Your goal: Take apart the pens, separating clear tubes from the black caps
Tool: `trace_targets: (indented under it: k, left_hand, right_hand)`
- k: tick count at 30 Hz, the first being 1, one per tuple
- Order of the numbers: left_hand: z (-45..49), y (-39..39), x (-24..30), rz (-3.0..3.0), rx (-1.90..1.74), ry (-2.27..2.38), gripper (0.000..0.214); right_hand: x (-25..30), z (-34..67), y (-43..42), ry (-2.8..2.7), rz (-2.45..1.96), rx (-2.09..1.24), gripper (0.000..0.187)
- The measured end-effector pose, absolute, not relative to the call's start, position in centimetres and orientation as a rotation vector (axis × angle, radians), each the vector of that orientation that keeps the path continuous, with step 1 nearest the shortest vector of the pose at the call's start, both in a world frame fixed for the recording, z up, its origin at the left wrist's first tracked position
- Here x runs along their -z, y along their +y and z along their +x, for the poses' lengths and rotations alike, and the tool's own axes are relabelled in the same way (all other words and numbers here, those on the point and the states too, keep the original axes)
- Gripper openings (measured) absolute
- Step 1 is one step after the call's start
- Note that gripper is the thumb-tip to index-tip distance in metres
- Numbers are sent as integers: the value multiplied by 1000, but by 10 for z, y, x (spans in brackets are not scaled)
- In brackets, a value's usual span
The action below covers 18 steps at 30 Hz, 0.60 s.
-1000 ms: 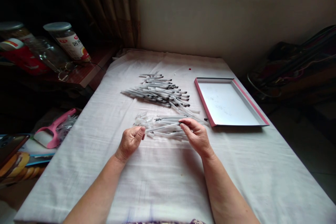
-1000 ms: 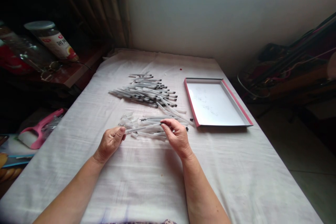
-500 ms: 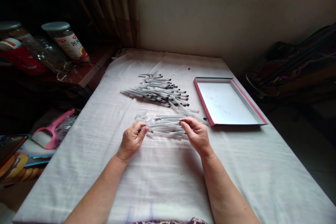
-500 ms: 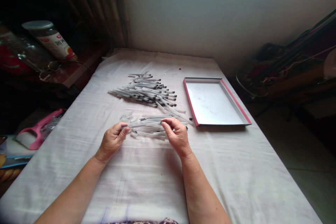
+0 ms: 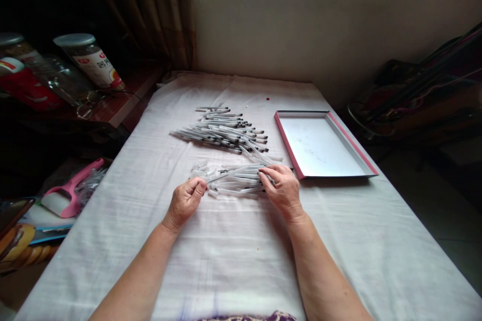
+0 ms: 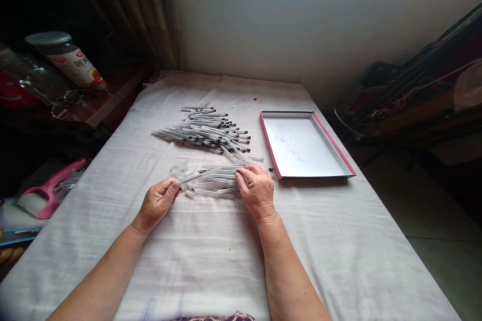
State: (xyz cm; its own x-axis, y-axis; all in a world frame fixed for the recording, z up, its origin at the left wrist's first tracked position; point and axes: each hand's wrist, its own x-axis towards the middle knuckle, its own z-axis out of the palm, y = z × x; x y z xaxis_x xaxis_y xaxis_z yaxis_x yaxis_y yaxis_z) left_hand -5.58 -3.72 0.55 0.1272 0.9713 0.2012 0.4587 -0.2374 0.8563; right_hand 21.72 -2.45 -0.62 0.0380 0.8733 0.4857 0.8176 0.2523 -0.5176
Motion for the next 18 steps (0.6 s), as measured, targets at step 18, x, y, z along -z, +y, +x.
trace_targets:
  k: [18]
  left_hand:
    - [-54,-38,-9,1926,-992,1289,33]
  right_hand:
    - [-13,200,-32,-1563,-1276,-633,19]
